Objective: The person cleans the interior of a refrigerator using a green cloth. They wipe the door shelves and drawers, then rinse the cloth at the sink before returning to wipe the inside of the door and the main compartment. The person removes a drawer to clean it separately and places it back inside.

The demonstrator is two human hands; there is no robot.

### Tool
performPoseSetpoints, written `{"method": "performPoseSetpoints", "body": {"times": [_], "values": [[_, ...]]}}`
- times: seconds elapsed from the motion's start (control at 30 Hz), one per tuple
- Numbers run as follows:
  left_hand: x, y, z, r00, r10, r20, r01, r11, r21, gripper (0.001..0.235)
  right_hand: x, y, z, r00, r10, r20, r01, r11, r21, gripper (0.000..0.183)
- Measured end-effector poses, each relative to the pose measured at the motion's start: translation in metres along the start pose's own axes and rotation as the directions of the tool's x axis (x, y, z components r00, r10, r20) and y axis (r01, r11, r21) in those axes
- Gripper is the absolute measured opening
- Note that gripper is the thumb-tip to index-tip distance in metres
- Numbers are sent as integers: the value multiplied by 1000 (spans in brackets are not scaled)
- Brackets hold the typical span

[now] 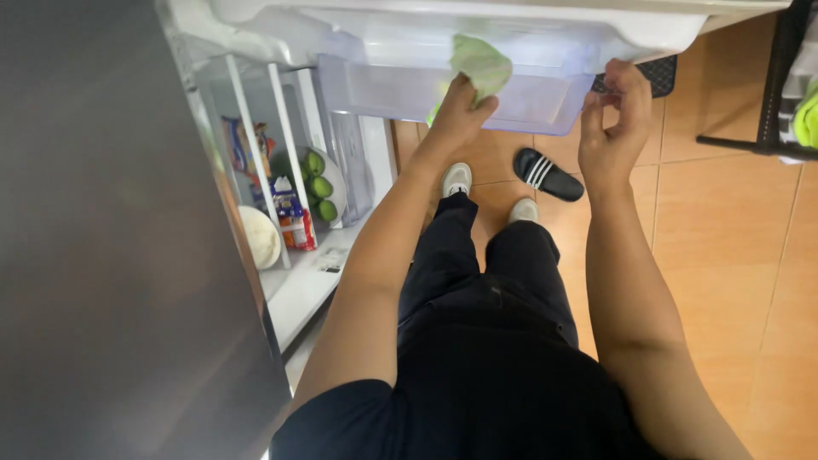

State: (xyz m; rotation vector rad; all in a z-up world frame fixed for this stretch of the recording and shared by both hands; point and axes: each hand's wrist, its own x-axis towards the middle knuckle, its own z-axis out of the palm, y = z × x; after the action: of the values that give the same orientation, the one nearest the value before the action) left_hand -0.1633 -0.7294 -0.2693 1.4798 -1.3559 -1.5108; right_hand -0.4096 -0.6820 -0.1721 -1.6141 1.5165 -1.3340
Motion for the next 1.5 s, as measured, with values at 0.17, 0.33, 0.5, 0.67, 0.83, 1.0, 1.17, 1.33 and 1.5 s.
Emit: {"method": "performPoseSetpoints", "body": {"times": [0.17, 0.33, 0.5, 0.67, 0.83, 1.0, 1.17, 1.33, 1.5], "values": [[70, -43, 43, 989, -125, 75, 49, 767, 640, 67, -18, 51, 13, 968, 240, -76, -245, 968, -58, 15], [111, -59, 81, 913, -307, 267, 22, 694, 720, 70, -25, 69, 35, 986, 85, 142, -46, 965, -258, 32], [102, -35, 122, 850, -366, 379, -213, 419, 883, 71, -10, 92, 37, 986, 74, 151, -36, 971, -237, 41], [110, -76, 75, 861, -266, 434, -310, 403, 861, 67, -2, 97, 36, 986, 70, 150, -42, 982, -182, 52], [80, -67, -74, 848, -499, 178, 154, 553, 819, 71, -1, 100, 43, 992, 77, 102, -51, 969, -243, 51], [83, -85, -129, 816, -570, -99, 375, 392, 840, 77, -21, 100, 63, 986, 72, 153, -1, 907, -422, 47], [111, -171, -140, 772, -541, -333, 546, 298, 783, 89, -26, 87, 62, 959, 2, 283, 110, 919, -379, 61], [130, -137, -47, 902, -393, -181, 300, 267, 916, 86, -23, 93, 58, 924, -19, 383, 194, 885, -423, 62], [128, -149, -34, 876, -407, -258, 468, 593, 655, 78, -20, 105, 59, 920, 10, 392, 175, 884, -433, 53]]}}
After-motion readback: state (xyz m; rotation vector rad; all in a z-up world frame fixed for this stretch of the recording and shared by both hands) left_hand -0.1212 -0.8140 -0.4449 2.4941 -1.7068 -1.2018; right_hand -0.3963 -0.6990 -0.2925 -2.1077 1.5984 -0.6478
